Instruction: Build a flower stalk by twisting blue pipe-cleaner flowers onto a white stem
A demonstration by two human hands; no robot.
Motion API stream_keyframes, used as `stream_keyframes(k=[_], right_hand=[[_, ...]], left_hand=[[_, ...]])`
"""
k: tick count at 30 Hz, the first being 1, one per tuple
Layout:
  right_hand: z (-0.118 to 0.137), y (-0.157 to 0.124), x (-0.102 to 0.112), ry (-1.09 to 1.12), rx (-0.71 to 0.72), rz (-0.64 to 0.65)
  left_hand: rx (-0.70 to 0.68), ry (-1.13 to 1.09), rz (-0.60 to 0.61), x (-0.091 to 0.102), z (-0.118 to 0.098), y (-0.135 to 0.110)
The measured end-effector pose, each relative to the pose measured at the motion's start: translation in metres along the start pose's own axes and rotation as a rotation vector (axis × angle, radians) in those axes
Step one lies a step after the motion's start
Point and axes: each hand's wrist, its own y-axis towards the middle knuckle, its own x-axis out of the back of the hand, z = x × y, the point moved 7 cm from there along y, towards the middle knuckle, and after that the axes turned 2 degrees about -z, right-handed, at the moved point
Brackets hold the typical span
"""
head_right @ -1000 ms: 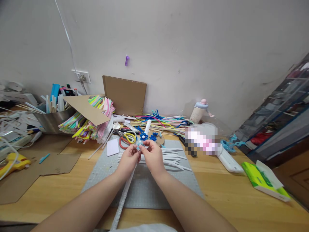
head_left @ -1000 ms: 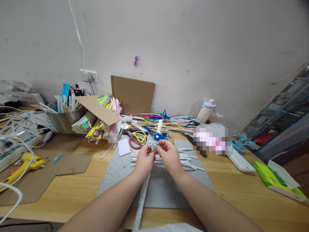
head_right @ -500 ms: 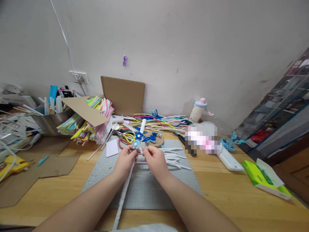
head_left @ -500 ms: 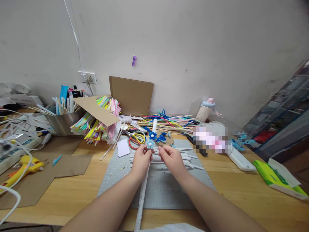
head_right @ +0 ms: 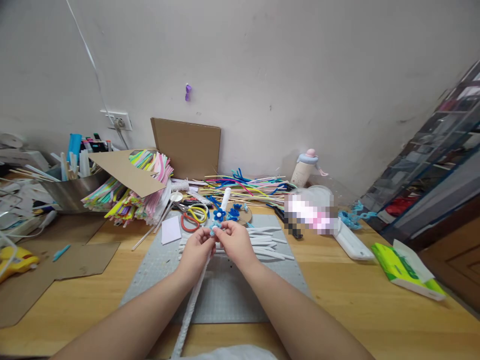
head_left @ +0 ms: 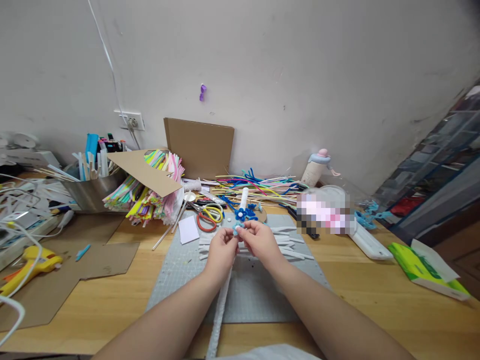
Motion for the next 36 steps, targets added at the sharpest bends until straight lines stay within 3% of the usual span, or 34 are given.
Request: stream_keyframes(k=[3, 7, 11, 28, 36], right_hand=[[-0.004, -0.001, 0.001, 0.197, -0.103, 0.030], [-0.003, -0.001, 0.003, 0.306, -0.130, 0.044], [-0.008, -0.003, -0.004, 0.313, -0.177, 0.089], [-0.014, -0.010, -0.013, 0.461, -0.229, 0.024], [-0.015, -0.009, -0.012, 0.399, -0.199, 0.015]], left_hand=[[0.017, -0.047, 0.008, 0.000, 0.002, 0.001], [0.017, -0.049, 0.007, 0.001, 0.003, 0.001], [0.023, -0.072, 0.014, 0.001, 0.003, 0.002], [0.039, -0.145, 0.014, 0.001, 0.005, 0.001], [0.062, -0.153, 0.011, 0.000, 0.002, -0.002]])
